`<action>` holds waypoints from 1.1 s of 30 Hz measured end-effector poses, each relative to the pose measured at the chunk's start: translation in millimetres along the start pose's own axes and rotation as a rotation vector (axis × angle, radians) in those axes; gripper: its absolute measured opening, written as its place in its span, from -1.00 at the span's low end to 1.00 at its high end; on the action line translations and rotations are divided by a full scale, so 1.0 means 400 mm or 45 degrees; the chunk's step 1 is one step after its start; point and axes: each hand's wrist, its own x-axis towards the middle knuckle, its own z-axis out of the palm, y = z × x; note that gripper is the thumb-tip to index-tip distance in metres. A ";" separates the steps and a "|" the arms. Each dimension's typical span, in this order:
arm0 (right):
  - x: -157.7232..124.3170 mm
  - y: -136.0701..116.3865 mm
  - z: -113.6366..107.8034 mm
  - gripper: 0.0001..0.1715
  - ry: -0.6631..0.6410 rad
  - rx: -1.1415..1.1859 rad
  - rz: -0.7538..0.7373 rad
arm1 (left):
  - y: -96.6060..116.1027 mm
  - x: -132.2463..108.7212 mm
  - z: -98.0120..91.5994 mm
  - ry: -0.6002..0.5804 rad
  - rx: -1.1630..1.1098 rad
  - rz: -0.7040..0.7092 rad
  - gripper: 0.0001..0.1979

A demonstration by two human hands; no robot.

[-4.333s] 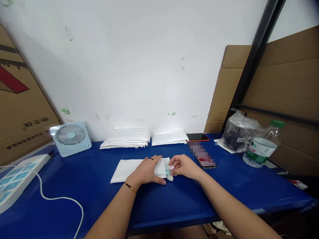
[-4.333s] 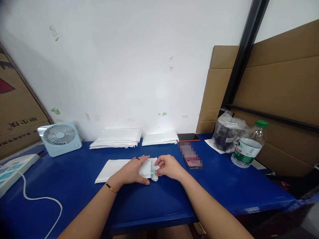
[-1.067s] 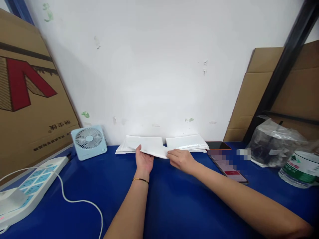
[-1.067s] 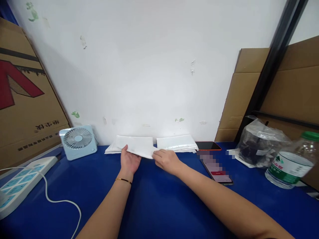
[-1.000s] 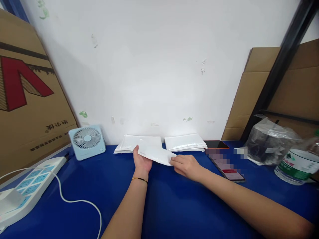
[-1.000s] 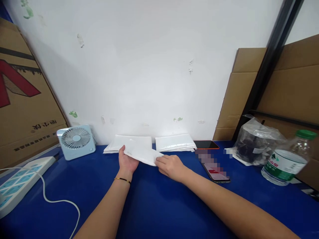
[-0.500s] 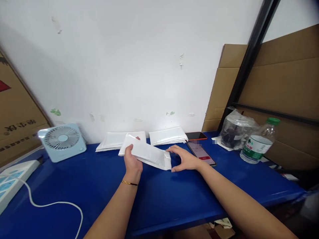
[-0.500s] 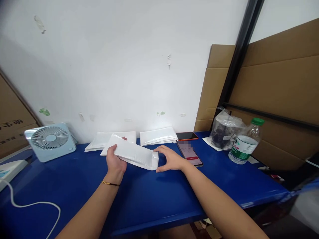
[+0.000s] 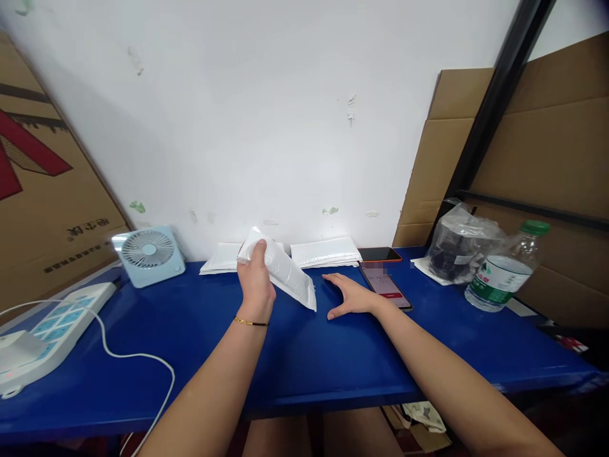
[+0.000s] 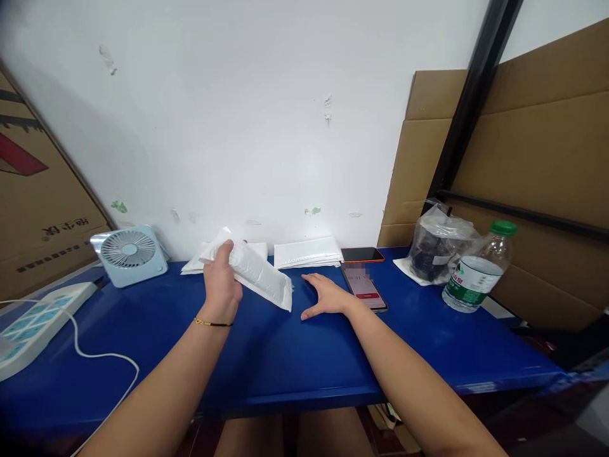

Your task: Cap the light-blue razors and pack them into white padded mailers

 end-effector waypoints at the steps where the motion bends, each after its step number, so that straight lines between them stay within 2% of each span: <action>1: 0.000 0.000 0.000 0.22 0.004 0.002 -0.006 | 0.004 -0.003 0.012 -0.020 -0.004 0.002 -0.66; 7: 0.005 -0.007 0.009 0.17 0.071 0.048 -0.104 | 0.025 -0.019 0.057 -0.081 -0.017 -0.022 -0.66; 13: 0.043 -0.024 0.054 0.06 0.207 -0.132 -0.102 | 0.042 -0.014 0.054 -0.070 0.030 -0.066 -0.65; 16: 0.062 -0.039 0.073 -0.08 0.231 -0.212 -0.173 | 0.044 -0.009 0.038 -0.049 0.026 -0.090 -0.65; 18: 0.066 -0.047 0.077 -0.27 0.230 -0.242 -0.209 | 0.050 -0.004 0.026 -0.016 0.018 -0.110 -0.66; 21: 0.057 -0.050 0.068 -0.47 0.219 -0.271 -0.176 | 0.074 0.010 0.014 0.008 0.015 -0.082 -0.66; 25: 0.036 -0.040 0.049 -0.41 0.192 -0.291 -0.084 | 0.127 0.033 0.016 -0.058 0.014 -0.032 -0.70; 33: 0.033 -0.030 0.051 -0.27 0.120 -0.361 -0.101 | 0.201 0.045 0.039 -0.196 0.055 0.078 -0.70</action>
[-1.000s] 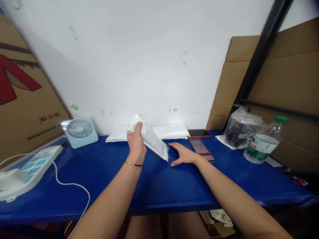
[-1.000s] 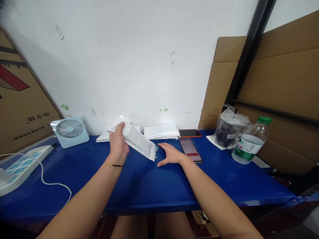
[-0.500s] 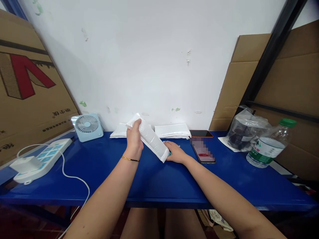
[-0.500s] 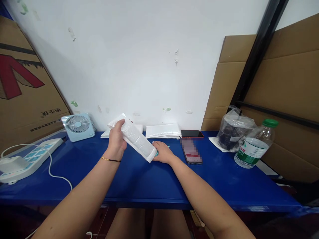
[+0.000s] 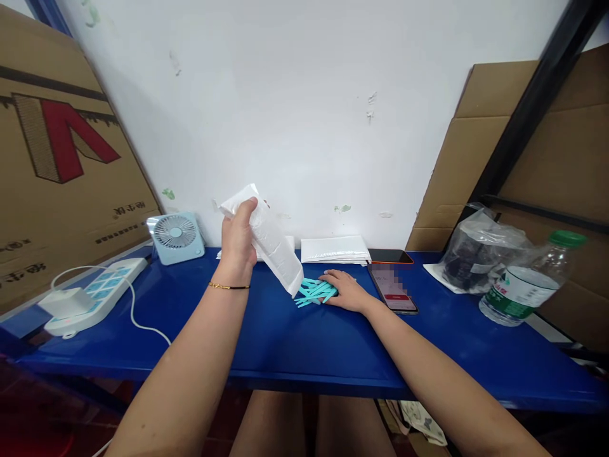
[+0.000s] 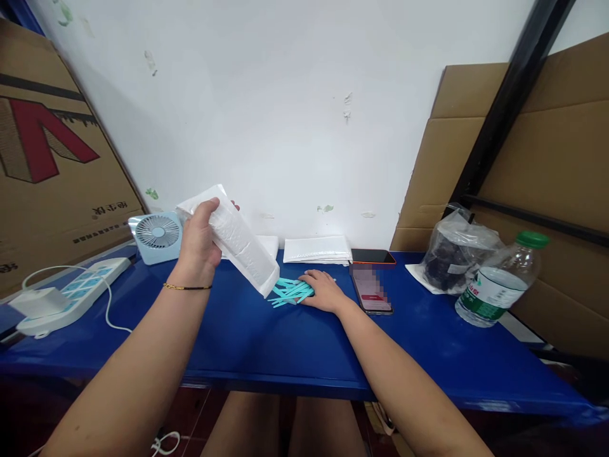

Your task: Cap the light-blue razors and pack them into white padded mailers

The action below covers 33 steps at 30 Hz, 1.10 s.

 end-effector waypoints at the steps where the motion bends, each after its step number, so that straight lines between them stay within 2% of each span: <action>1: 0.000 0.000 0.001 -0.26 -0.006 -0.003 -0.002 | 0.008 0.002 0.002 -0.020 0.003 0.016 -0.70; 11: -0.001 0.006 0.007 -0.23 -0.038 -0.005 0.009 | 0.098 0.026 0.010 -0.139 0.017 0.184 -0.66; 13: -0.001 0.005 0.003 -0.22 -0.052 0.008 0.026 | 0.101 0.031 0.001 -0.137 0.088 0.265 -0.62; 15: -0.002 0.002 -0.002 -0.20 -0.077 0.027 0.045 | 0.091 0.036 -0.017 -0.105 0.279 0.400 -0.58; 18: -0.006 -0.006 -0.010 -0.12 -0.142 0.075 0.076 | 0.045 0.037 -0.066 -0.139 0.843 0.586 -0.49; 20: -0.010 -0.015 -0.016 -0.04 -0.183 0.112 0.099 | -0.002 0.032 -0.109 -0.241 1.301 0.603 -0.46; 22: -0.015 -0.026 -0.023 0.03 -0.211 0.145 0.105 | -0.056 0.022 -0.157 -0.357 1.682 0.523 -0.45; 25: -0.022 -0.038 -0.043 0.10 -0.238 0.188 0.089 | -0.129 0.006 -0.217 -0.519 2.115 0.283 -0.34; 27: -0.027 -0.034 -0.063 0.02 -0.191 0.206 0.077 | -0.167 -0.008 -0.237 -0.674 2.225 0.155 -0.12; 28: -0.030 -0.026 -0.074 -0.08 -0.141 0.212 0.080 | -0.182 -0.015 -0.239 -0.724 2.231 0.146 -0.12; 31: -0.040 0.018 -0.098 -0.43 0.020 0.187 0.149 | -0.224 -0.039 -0.220 -0.840 2.204 0.145 -0.48; 33: -0.048 0.052 -0.105 -0.44 0.032 0.128 0.232 | -0.252 -0.052 -0.199 -0.960 2.200 0.049 -0.61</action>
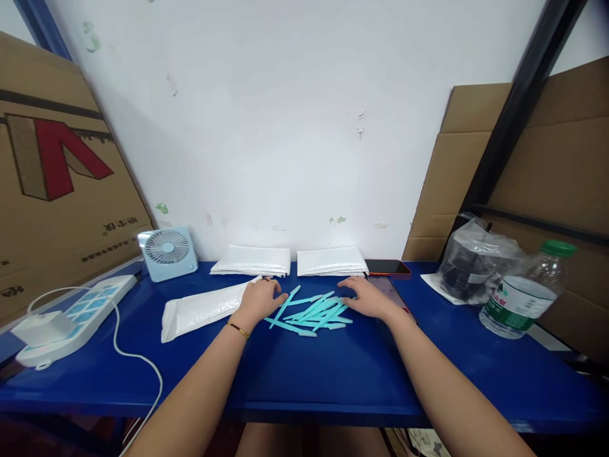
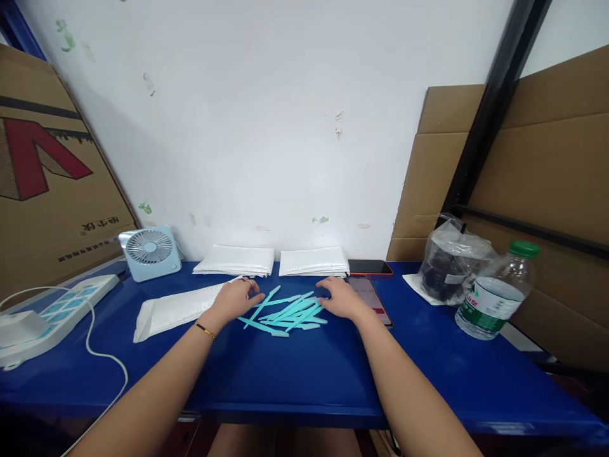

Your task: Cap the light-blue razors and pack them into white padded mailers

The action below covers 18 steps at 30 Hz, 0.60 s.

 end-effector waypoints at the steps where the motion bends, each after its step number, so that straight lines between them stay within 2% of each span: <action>1: 0.000 0.014 -0.002 -0.41 -0.018 -0.025 0.034 | 0.011 0.008 0.011 -0.047 -0.009 -0.001 -0.65; 4: -0.003 0.030 0.001 -0.43 -0.104 -0.007 0.082 | 0.034 0.033 0.042 -0.120 -0.066 0.020 -0.78; 7: -0.007 0.005 0.006 -0.62 -0.197 0.144 0.048 | 0.050 0.055 0.063 -0.209 -0.189 0.128 -0.84; 10: -0.010 -0.027 0.009 -0.68 -0.379 0.378 0.012 | 0.070 0.068 0.073 -0.298 -0.313 0.244 -0.83; 11: -0.009 -0.033 0.009 -0.71 -0.396 0.425 0.017 | 0.075 0.071 0.075 -0.316 -0.344 0.270 -0.82; 13: -0.002 -0.035 0.014 -0.77 -0.262 0.407 0.043 | 0.082 0.075 0.077 -0.330 -0.392 0.307 -0.81; 16: 0.020 -0.026 0.028 -0.77 0.121 0.270 0.024 | 0.083 0.078 0.078 -0.292 -0.431 0.331 -0.77; 18: 0.036 -0.023 0.042 -0.74 0.224 0.238 -0.023 | 0.082 0.079 0.079 -0.242 -0.445 0.334 -0.75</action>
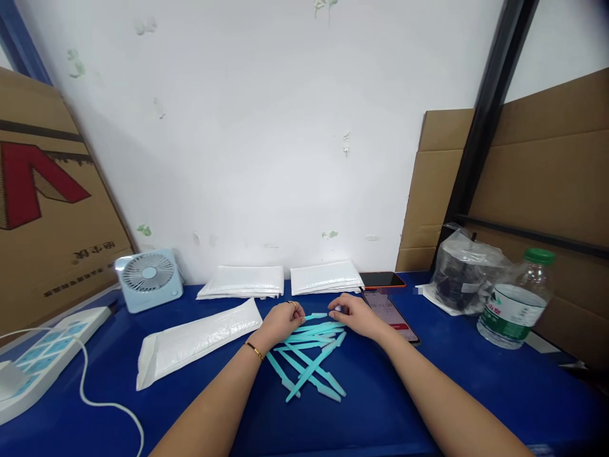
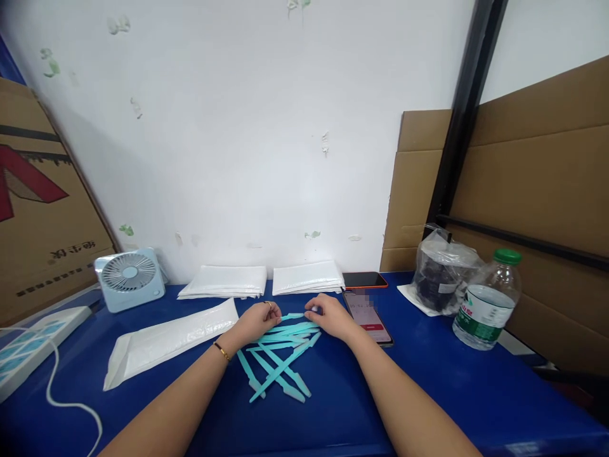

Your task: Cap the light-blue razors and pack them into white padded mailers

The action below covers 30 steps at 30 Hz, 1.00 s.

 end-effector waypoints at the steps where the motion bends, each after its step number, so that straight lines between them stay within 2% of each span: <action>1: 0.006 0.001 0.009 -0.73 -0.002 -0.006 -0.021 | 0.000 0.001 0.000 0.027 0.000 0.011 -0.75; 5: 0.022 -0.001 0.035 -0.77 -0.045 -0.033 -0.042 | 0.000 0.012 -0.001 0.118 0.059 0.078 -0.84; 8: 0.029 0.010 0.036 -0.79 -0.035 -0.076 -0.011 | -0.008 0.020 -0.002 0.169 0.132 0.048 -0.87; 13: 0.026 0.039 0.006 -0.77 -0.028 -0.135 0.146 | -0.030 0.020 -0.001 0.194 0.123 -0.012 -0.84; 16: 0.013 0.046 -0.020 -0.75 -0.026 -0.119 0.124 | -0.024 0.013 -0.005 0.236 0.070 0.002 -0.78; 23: -0.006 0.047 -0.041 -0.80 -0.235 -0.038 0.073 | 0.027 -0.009 -0.013 0.045 0.021 0.134 -0.68; 26: -0.002 0.033 -0.033 -0.83 -0.194 0.030 0.075 | 0.030 -0.007 -0.010 0.037 0.066 0.143 -0.72; 30: 0.007 0.015 -0.023 -0.85 -0.082 0.061 0.042 | 0.016 0.004 -0.011 0.104 0.164 0.164 -0.79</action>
